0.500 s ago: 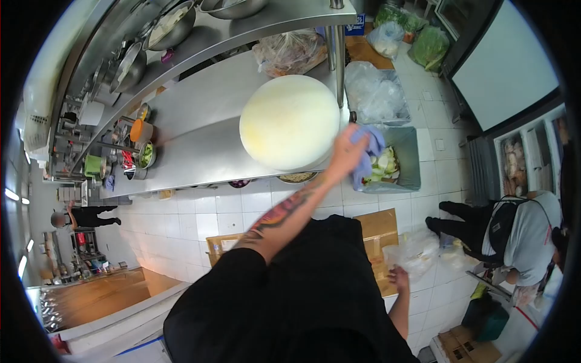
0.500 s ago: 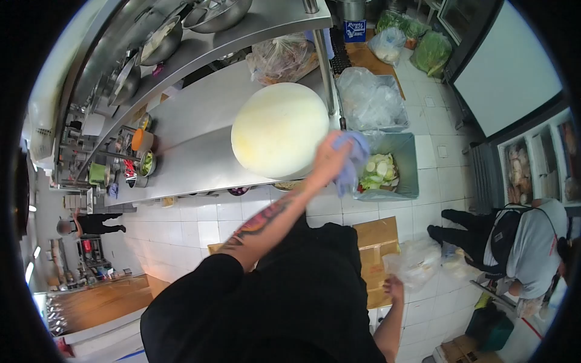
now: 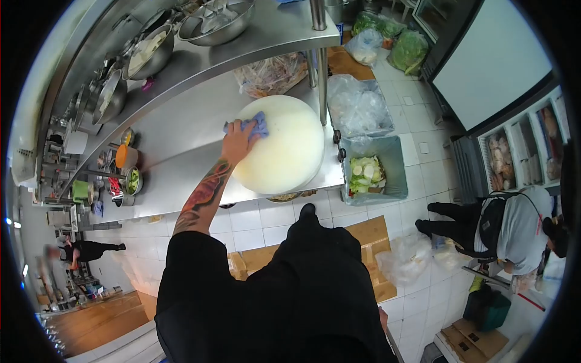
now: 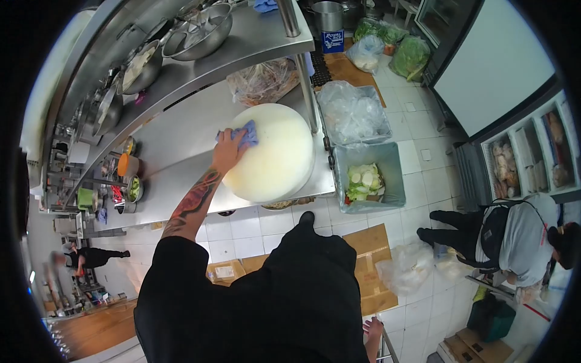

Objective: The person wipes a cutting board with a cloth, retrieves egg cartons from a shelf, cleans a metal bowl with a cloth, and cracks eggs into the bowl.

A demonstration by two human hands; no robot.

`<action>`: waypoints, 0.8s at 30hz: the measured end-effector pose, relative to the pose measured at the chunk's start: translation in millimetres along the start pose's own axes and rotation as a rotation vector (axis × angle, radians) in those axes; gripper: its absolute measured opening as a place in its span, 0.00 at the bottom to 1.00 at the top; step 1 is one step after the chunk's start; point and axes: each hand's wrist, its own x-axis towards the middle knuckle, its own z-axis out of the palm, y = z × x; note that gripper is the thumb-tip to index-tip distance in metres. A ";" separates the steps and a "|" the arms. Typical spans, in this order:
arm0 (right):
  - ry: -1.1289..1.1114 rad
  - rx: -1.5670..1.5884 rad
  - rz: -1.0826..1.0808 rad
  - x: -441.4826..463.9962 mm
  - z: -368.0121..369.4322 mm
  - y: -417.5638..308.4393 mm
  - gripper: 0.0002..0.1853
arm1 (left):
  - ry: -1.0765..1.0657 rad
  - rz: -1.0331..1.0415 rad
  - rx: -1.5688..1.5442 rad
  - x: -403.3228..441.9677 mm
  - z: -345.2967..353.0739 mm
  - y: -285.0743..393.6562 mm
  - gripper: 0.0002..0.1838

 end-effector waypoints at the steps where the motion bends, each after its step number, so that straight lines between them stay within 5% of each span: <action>1: 0.007 -0.008 0.000 -6.8 3.8 -7.4 0.28 | 0.025 -0.089 0.012 17.3 11.3 -4.7 0.28; 6: 0.002 0.040 -0.061 -8.9 37.7 -53.9 0.25 | 0.151 -0.396 -0.137 77.2 67.7 61.8 0.13; 9: -0.121 0.002 -0.140 19.8 66.3 -82.0 0.24 | 0.230 0.007 -0.702 60.2 43.1 172.4 0.12; 11: -0.209 -0.100 -0.180 32.7 75.3 -113.6 0.24 | -0.087 0.042 -0.992 53.1 8.5 217.7 0.17; 12: -0.212 -0.075 -0.133 37.8 78.9 -129.4 0.24 | -0.081 0.046 -0.997 58.7 8.5 210.0 0.17; 14: -0.205 -0.042 -0.079 33.7 87.1 -159.8 0.23 | 0.278 0.073 -1.113 75.7 13.2 179.4 0.18; 16: -0.031 0.208 -0.332 15.1 89.2 -185.2 0.23 | 0.321 -0.182 -1.026 101.2 21.0 94.1 0.16; 18: 0.011 0.200 -0.321 6.5 88.3 -187.3 0.23 | 0.554 -0.388 -0.508 106.7 6.2 33.1 0.14; 19: 0.045 0.181 -0.314 10.0 82.1 -182.0 0.23 | 0.319 -0.619 -0.469 109.4 6.2 22.9 0.15; 24: -0.148 -0.074 -0.174 43.9 60.4 -117.9 0.20 | 0.213 -0.170 -0.667 55.0 49.1 165.3 0.11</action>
